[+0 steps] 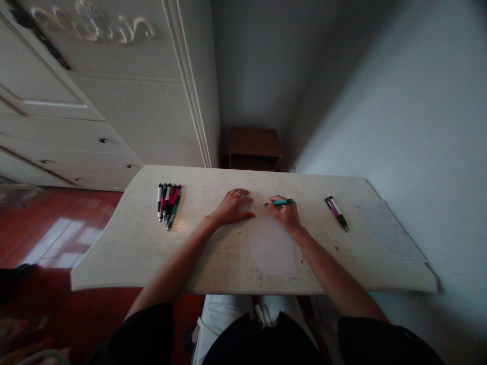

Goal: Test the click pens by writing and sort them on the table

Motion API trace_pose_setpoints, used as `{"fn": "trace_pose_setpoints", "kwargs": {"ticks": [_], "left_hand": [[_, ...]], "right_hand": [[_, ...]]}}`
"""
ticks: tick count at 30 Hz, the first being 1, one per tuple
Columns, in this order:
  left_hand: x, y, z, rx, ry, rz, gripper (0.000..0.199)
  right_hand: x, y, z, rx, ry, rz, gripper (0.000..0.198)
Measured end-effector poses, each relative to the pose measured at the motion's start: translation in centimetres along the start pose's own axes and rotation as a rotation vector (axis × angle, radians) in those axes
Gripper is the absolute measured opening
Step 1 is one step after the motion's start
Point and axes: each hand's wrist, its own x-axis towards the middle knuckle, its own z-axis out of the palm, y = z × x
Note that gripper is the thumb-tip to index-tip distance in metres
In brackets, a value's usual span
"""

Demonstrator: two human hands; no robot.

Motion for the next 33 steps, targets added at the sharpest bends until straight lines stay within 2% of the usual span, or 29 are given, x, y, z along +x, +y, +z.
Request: {"fn": "trace_pose_setpoints", "kwargs": {"ticks": [6,11,16,20,25,29,31,33], "left_hand": [[0.02,0.03,0.02,0.004,0.001,-0.009,0.055],[0.06,0.16,-0.08,-0.003,-0.001,-0.005,0.054],[0.00,0.09,-0.05,0.008,-0.005,-0.009,0.054],[-0.04,-0.04,0.13,0.009,-0.002,-0.006,0.056],[-0.03,-0.02,0.18,0.007,0.003,-0.012,0.055],[0.00,-0.02,0.11,0.005,-0.003,-0.008,0.056],[0.00,-0.04,0.08,0.005,-0.007,-0.009,0.055],[0.00,-0.06,0.04,-0.002,-0.005,-0.010,0.054]], "right_hand": [[-0.02,-0.18,-0.13,0.092,-0.087,-0.048,0.023],[-0.15,-0.23,-0.10,0.088,-0.049,-0.002,0.022],[-0.14,-0.12,0.02,0.131,-0.127,0.002,0.022],[-0.05,-0.20,-0.03,0.102,-0.065,0.047,0.023],[0.02,-0.56,-0.18,0.137,-0.137,0.005,0.022],[0.03,-0.62,-0.20,0.128,-0.081,0.075,0.023],[0.08,-0.65,-0.28,0.197,-0.089,0.111,0.022],[0.25,-0.57,-0.48,0.315,-0.058,0.204,0.022]]}}
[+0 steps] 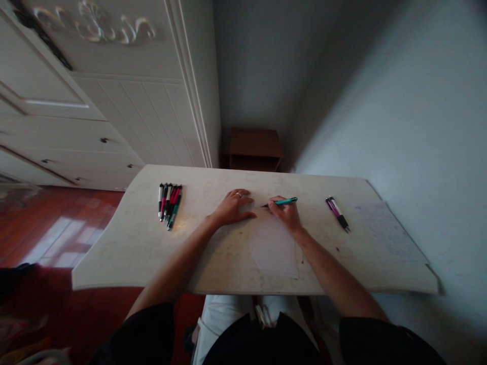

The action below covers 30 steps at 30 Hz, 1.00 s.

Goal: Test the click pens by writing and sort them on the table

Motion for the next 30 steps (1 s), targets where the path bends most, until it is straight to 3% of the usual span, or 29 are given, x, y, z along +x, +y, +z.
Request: {"fn": "trace_pose_setpoints", "kwargs": {"ticks": [3,7,13,18,30], "left_hand": [[0.0,0.0,0.0,-0.012,0.002,0.011,0.053],[0.0,0.0,0.0,-0.006,0.004,0.012,0.052],[0.0,0.0,0.0,-0.009,-0.009,0.002,0.051],[-0.1,-0.1,0.1,-0.021,-0.002,0.006,0.051],[-0.2,-0.2,0.0,-0.010,0.013,-0.017,0.051]], "right_hand": [[0.6,0.4,-0.7,0.190,0.214,0.149,0.020],[1.7,1.5,-1.9,0.368,0.422,0.181,0.026],[2.2,1.7,-3.1,0.652,0.323,0.182,0.033],[2.0,1.0,-3.8,0.819,0.272,0.201,0.054],[1.3,-0.9,-4.7,0.852,0.124,0.282,0.093]]}}
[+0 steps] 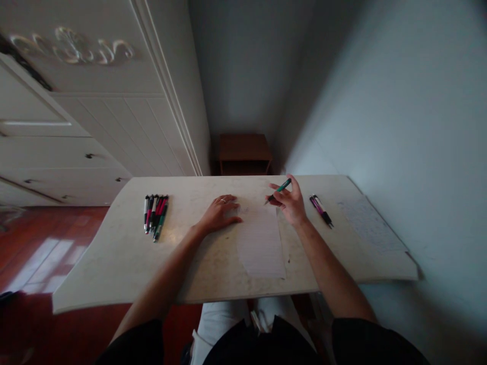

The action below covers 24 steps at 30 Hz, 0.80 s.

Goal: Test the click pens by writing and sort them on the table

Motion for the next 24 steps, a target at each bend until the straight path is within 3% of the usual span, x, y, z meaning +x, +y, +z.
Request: {"fn": "trace_pose_setpoints", "kwargs": {"ticks": [10,13,18,21,24], "left_hand": [[-0.1,0.2,0.1,-0.056,0.074,-0.056,0.055],[-0.7,0.7,0.1,-0.099,0.142,-0.105,0.056],[-2.5,2.3,0.6,-0.130,0.252,-0.203,0.041],[-3.9,3.6,1.3,-0.124,0.283,-0.247,0.034],[-5.0,4.8,2.1,-0.078,0.291,-0.269,0.031]], "right_hand": [[-0.6,-0.2,0.5,-0.084,-0.137,0.009,0.111],[-0.2,0.5,0.2,-0.138,-0.152,-0.025,0.100],[0.6,1.1,-0.1,-0.282,-0.056,-0.073,0.071],[0.3,0.0,-0.6,-0.130,-0.114,-0.004,0.060],[-1.0,-1.4,-1.7,0.081,-0.282,0.125,0.048]]}}
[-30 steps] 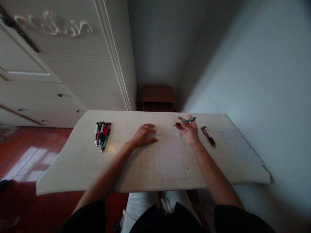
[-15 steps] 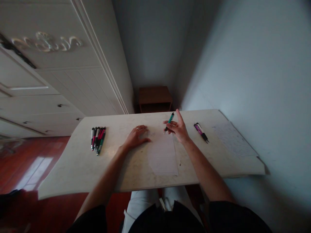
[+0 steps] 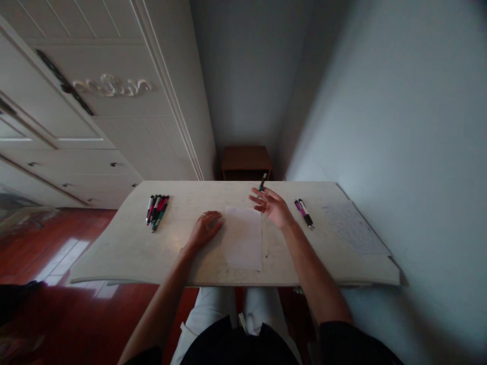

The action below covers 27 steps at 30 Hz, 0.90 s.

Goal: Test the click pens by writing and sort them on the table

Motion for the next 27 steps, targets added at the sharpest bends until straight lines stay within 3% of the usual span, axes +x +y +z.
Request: {"fn": "trace_pose_setpoints", "kwargs": {"ticks": [2,4,15,27], "left_hand": [[-0.8,0.4,0.4,0.051,0.013,0.001,0.030],[-1.3,0.6,0.8,0.100,0.025,-0.004,0.029],[-1.3,0.2,1.3,0.140,0.042,-0.038,0.033],[-0.9,-0.4,1.9,0.103,0.100,-0.044,0.041]], "right_hand": [[-1.3,-0.5,-0.7,0.039,-0.031,0.067,0.043],[-2.4,-0.6,-1.5,0.041,0.033,0.095,0.039],[-4.9,0.2,-6.1,0.013,0.264,0.089,0.041],[-8.6,-0.5,-7.1,0.080,0.130,0.205,0.047]]}}
